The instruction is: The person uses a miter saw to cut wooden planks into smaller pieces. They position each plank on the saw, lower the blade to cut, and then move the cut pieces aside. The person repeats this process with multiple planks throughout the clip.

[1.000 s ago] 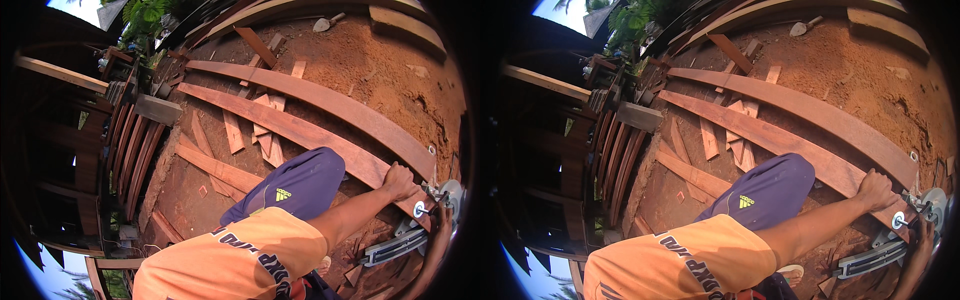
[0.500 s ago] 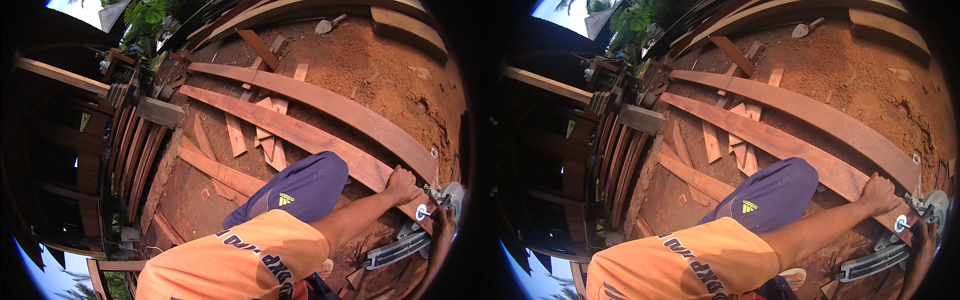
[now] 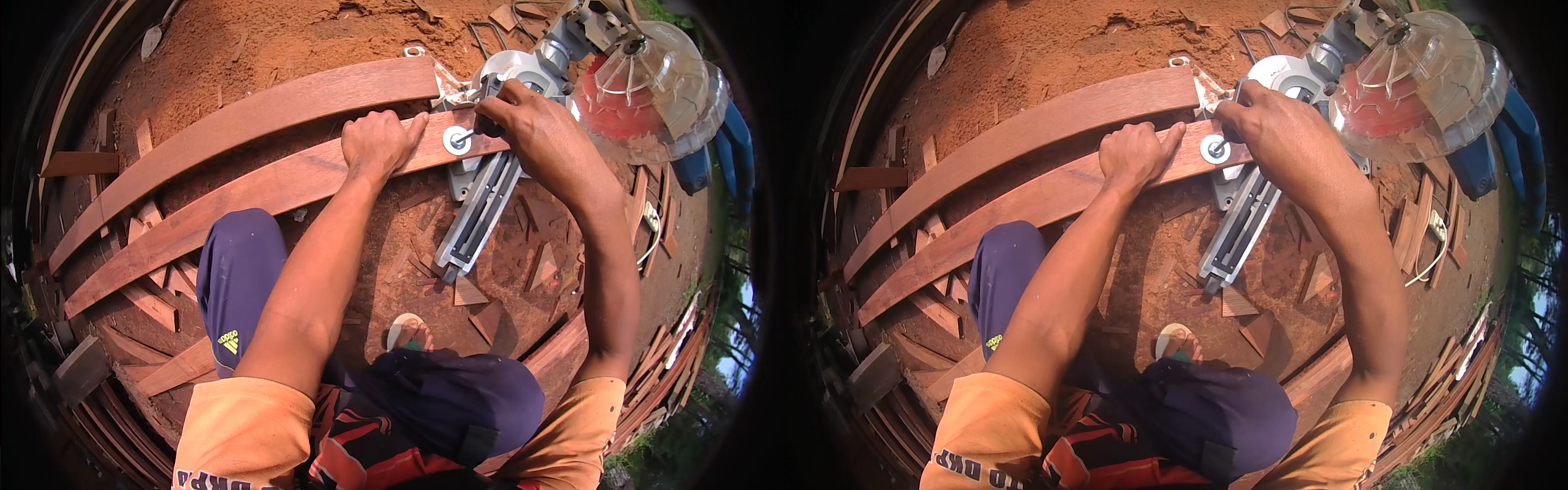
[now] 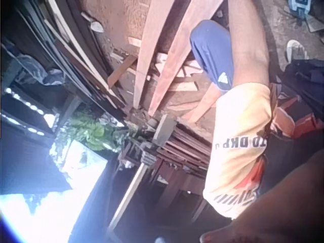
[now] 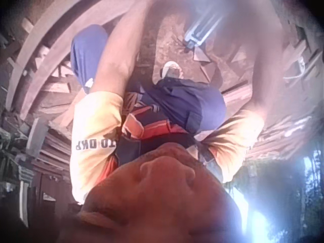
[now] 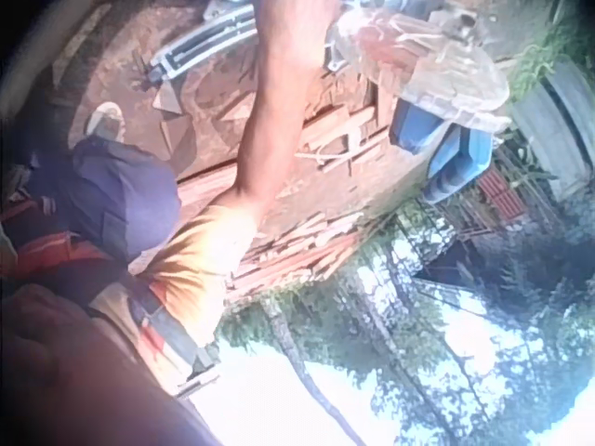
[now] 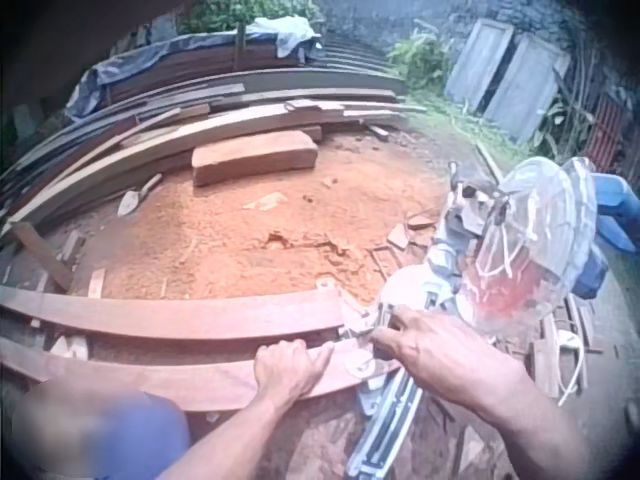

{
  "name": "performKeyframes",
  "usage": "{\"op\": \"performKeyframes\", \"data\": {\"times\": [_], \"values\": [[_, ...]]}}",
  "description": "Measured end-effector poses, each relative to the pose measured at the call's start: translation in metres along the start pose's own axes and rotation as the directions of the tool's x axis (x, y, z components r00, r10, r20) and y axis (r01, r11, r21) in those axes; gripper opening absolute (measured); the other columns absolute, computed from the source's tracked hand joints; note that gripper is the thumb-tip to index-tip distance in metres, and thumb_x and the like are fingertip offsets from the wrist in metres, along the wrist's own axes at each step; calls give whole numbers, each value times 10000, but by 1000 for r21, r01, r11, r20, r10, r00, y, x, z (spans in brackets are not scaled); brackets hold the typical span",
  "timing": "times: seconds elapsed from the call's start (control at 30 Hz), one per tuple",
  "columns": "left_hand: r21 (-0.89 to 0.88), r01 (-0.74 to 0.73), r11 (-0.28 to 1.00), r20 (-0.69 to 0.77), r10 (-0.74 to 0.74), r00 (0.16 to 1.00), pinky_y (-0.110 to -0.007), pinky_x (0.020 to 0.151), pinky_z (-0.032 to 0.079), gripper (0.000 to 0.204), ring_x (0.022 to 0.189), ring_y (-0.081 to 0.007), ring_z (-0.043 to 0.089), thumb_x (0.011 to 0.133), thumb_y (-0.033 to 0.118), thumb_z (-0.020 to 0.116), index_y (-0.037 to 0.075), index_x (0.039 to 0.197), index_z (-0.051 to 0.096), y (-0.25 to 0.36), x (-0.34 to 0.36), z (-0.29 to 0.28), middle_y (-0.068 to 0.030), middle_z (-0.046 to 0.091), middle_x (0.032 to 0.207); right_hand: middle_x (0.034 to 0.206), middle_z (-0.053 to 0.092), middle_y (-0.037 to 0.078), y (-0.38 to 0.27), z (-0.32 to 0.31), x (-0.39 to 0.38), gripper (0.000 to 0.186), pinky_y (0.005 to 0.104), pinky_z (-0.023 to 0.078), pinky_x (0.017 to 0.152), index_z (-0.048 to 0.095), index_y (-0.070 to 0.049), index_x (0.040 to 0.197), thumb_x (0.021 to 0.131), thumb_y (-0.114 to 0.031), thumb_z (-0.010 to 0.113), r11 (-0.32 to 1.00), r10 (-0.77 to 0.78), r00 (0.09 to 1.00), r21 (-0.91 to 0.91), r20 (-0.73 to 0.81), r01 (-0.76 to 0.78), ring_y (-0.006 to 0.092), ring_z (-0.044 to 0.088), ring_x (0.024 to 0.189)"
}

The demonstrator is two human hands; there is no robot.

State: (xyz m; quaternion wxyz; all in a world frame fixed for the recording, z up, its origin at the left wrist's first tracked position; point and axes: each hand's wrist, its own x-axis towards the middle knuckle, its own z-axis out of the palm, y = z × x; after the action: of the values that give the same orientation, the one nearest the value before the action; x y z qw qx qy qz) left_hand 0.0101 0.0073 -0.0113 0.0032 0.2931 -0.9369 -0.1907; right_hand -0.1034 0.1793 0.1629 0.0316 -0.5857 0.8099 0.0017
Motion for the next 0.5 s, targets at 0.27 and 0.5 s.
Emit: {"op": "performKeyframes", "data": {"times": [0.27,0.5], "values": [[-20,-8,1000,29,8,1000,-496,715,558,800,760,-395,739,973,699,453,-15,814,779,1,-5,-2,-245,736,779,991,644,196,-1,-6,5,236,494,571,813,675,-21,1062,827,-22,705,995,-23,998,99,63,17,399,706,917],[-48,32,998,114,-27,993,-495,811,533,754,863,-390,730,954,695,507,-16,926,756,-4,0,-5,-240,745,865,949,630,177,-2,-11,10,267,489,560,794,661,-30,1103,838,-43,697,996,-22,993,90,119,11,388,691,889]]}}
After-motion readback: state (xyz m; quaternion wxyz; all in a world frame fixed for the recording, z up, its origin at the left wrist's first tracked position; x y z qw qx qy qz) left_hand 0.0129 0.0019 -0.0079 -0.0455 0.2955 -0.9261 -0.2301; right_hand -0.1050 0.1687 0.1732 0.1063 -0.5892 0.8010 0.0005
